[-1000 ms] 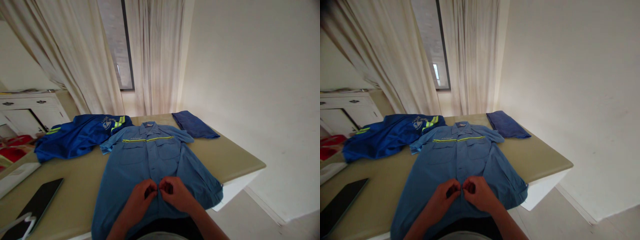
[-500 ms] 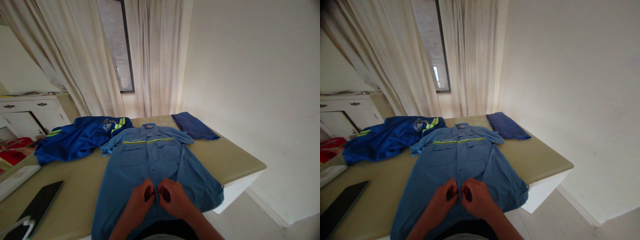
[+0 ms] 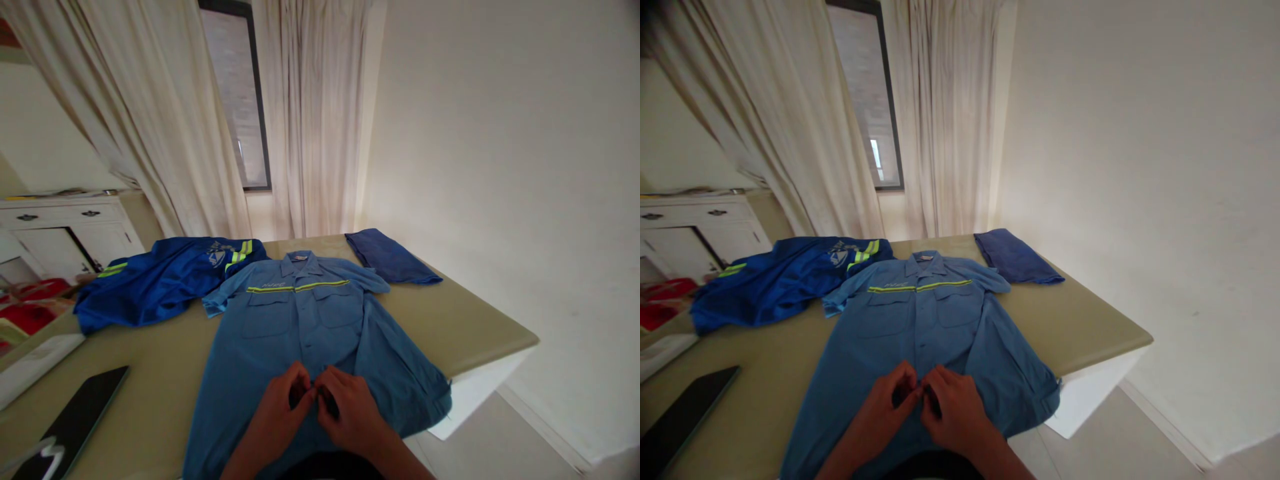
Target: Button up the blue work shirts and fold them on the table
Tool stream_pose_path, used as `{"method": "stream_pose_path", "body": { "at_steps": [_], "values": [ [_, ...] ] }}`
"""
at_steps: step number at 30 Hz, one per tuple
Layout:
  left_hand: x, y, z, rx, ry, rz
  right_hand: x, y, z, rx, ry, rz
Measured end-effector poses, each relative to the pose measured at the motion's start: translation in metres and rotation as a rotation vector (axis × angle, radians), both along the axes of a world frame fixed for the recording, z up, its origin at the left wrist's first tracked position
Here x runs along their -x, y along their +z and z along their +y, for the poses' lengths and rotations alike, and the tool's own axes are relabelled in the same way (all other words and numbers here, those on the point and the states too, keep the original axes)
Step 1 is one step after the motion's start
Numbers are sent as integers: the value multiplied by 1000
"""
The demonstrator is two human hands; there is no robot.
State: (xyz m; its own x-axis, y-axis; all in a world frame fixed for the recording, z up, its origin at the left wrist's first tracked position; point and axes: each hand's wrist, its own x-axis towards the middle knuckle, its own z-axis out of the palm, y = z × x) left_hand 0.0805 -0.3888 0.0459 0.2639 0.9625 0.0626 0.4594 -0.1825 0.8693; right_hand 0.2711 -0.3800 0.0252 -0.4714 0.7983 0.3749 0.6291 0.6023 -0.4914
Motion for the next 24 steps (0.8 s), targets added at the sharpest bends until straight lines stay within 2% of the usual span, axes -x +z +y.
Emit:
{"method": "stream_pose_path", "body": {
  "at_steps": [7, 17, 24],
  "values": [
    [1, -3, 1, 7, -30, -53, -1, -6, -1, -45, 15, 62],
    [-2, 6, -1, -24, -16, 3, -2, -5, 0, -7, 15, 45],
    [-2, 4, 0, -2, -14, 3, -4, -13, -2, -97, 34, 9]
  ]
}}
